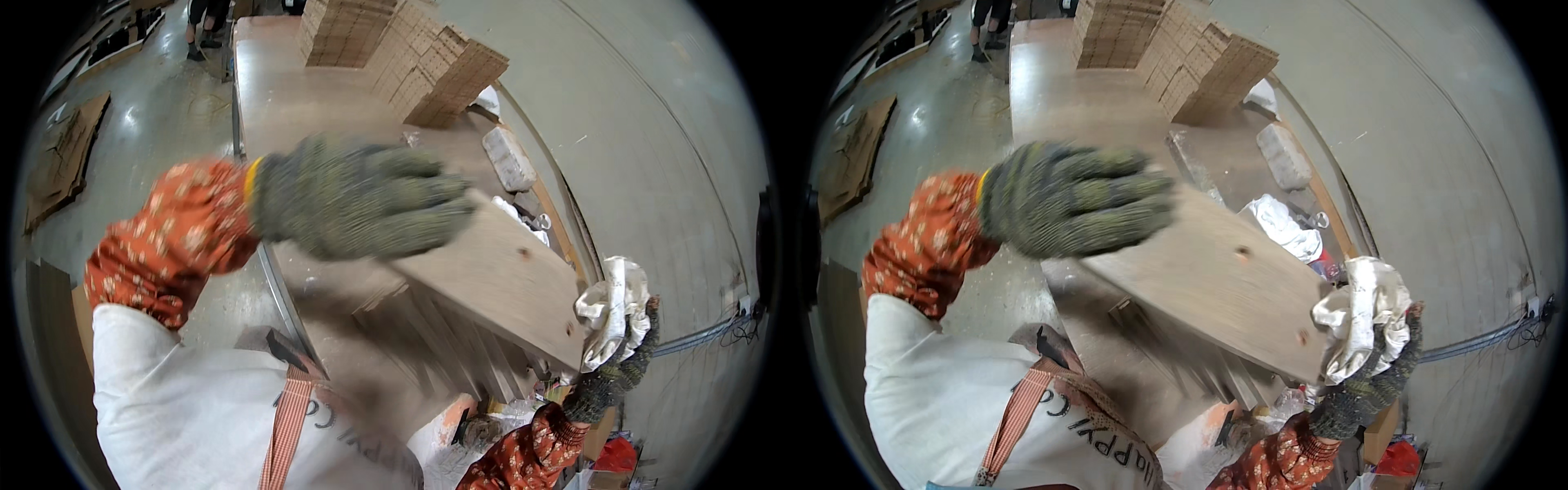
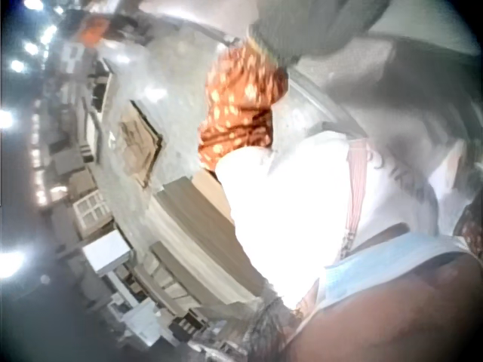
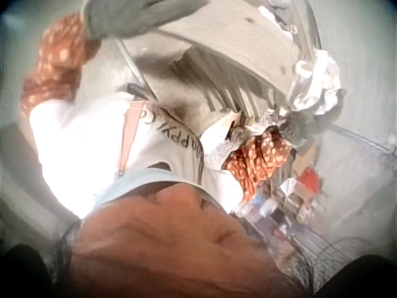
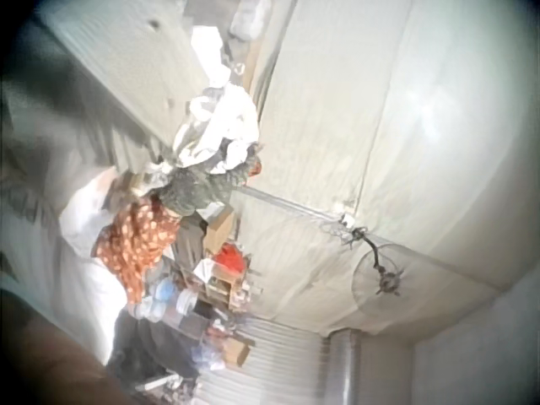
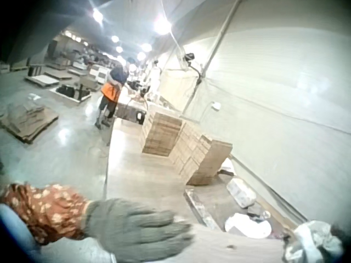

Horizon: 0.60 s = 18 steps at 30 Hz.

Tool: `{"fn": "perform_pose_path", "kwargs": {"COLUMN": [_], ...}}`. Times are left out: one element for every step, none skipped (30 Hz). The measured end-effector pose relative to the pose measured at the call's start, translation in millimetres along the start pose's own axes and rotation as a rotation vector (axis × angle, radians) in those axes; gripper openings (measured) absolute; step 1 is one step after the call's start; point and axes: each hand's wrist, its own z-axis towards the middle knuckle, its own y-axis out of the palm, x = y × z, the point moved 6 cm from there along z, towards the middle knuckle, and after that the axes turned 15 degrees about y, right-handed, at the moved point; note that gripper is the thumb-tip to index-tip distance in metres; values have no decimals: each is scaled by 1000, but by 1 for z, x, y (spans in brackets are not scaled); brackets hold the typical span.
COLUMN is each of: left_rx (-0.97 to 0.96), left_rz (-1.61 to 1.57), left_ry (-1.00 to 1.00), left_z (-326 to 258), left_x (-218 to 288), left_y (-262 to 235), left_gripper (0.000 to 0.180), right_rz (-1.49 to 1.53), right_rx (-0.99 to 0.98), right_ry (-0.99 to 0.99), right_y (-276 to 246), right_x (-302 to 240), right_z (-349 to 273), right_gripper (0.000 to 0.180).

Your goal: The person cleans wooden boards using a sponge and a cloth. They pick up a board from a stack, wipe the surfaces and edges, and place it back on the stack.

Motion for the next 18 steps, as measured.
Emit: {"fn": "perform_pose_path", "kwargs": {"left_rx": [9,-7,1,-26,-79,-132,-92,-52,-8,-76,-153,-251,137,116,223,323,424,295], "left_rz": [-66,-137,-222,-298,-354,-409,-419,-429,-455,-677,-897,-1025,-1390,-1510,-1512,-1618,-1690,-1610], "left_ry": [95,99,111,65,9,-46,-205,-362,-511,-658,-801,-1042,-1076,-1130,-1206,-1182,-1188,-1204], "left_z": [14,23,30,42,52,54,47,35,26,20,12,-24,-35,-27,-29,-11,2,16], "left_x": [-11,-20,-29,-40,-48,-52,-60,-64,-67,-63,-52,-39,-26,-19,-4,9,22,25], "left_y": [17,21,33,56,68,78,88,101,114,119,120,101,92,90,79,84,84,86], "left_gripper": [55,53,52,53,55,57,57,58,60,57,55,53,60,53,51,49,46,47], "right_rz": [-25,10,17,-5,1,-13,-43,-115,-198,-273,-348,-288,-250,-221,-99,-71,-20,17], "right_rx": [-10,-31,-50,-64,-83,-100,-116,-117,-117,-118,-121,-140,-134,-104,-112,-83,-75,-70], "right_ry": [32,20,30,76,100,112,112,71,43,16,-11,-97,-111,-55,-87,-47,-39,-28], "right_y": [2,5,9,10,12,13,16,15,15,14,13,30,28,11,22,12,14,17], "right_x": [5,2,3,8,10,11,12,8,7,6,5,-2,-10,-15,-21,-26,-27,-28], "right_z": [-5,-8,-14,-25,-33,-39,-44,-44,-45,-47,-49,-41,-44,-53,-49,-53,-50,-50], "right_gripper": [42,42,41,41,40,40,40,40,40,40,40,39,39,38,37,37,37,37]}}
